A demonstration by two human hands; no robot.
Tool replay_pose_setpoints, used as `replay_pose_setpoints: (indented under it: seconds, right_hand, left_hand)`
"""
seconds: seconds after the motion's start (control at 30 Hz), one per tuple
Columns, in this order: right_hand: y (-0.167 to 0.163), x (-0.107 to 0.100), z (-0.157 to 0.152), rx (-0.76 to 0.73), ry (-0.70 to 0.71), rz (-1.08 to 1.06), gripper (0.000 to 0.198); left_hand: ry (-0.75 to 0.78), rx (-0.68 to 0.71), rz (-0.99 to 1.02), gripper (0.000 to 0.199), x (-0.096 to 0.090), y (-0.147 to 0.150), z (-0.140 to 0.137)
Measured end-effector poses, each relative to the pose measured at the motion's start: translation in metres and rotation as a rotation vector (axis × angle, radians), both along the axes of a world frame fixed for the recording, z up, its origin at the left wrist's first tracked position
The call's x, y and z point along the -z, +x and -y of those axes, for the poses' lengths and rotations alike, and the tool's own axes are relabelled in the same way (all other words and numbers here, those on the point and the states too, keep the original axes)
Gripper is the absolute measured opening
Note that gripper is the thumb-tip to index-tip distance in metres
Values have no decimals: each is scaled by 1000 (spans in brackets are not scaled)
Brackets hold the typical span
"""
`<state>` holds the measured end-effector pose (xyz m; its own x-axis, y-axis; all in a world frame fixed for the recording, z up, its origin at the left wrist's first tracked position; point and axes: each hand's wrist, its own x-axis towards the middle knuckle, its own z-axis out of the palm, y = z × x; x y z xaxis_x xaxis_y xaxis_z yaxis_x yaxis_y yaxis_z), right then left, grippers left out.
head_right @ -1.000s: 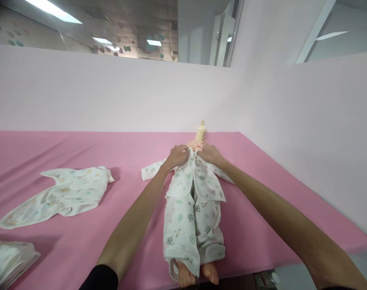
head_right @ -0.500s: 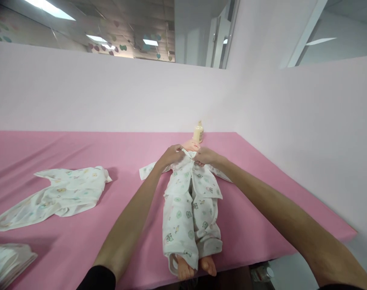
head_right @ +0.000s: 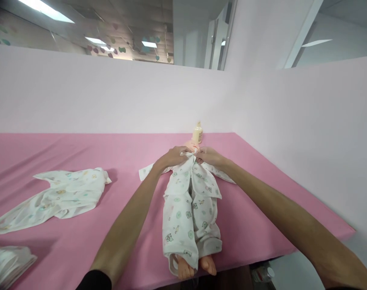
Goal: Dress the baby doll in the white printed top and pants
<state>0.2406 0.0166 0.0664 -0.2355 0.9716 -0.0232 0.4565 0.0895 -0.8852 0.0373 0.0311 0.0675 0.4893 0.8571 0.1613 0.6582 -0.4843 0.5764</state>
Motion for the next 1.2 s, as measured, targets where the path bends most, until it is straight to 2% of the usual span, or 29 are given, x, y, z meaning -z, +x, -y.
replay_pose_setpoints:
  seconds: [0.1, 0.27, 0.37, 0.47, 0.63, 0.73, 0.83, 0.97, 1.03, 1.1, 1.2]
  right_hand:
    - [1, 0, 5, -13, 53, 39, 22]
    - [1, 2, 10, -67, 122, 105, 21]
    - [-3, 0, 14, -10, 206, 322, 21]
    - [-10, -5, 17, 55, 281, 562, 30]
    - [-21, -9, 19, 42, 324, 716, 32]
    - [-22, -7, 18, 78, 317, 734, 33]
    - [-15, -4, 14, 72, 305, 649, 34]
    - [2, -1, 7, -82, 230, 416, 23]
    - [7, 2, 4, -128, 246, 390, 21]
    - [7, 3, 3, -99, 291, 431, 26]
    - [4, 4, 4, 45, 309, 503, 31]
  left_hand:
    - [-9, 77, -18, 33, -6, 5, 8]
    - [35, 74, -32, 15, -3, 11, 8]
    - [39, 99, -61, 27, -1, 12, 8]
    - [53, 111, -107, 31, -1, 15, 9]
    - [95, 101, -139, 30, 0, 19, 10]
    - [102, 100, -151, 29, 2, 20, 8]
    - [111, 106, -146, 29, 4, 19, 8]
    - [118, 115, -125, 29, 6, 20, 7]
    - [138, 102, -134, 27, 6, 21, 7]
    - [156, 85, -146, 23, 5, 21, 7]
    - [140, 34, -120, 15, 0, 15, 7]
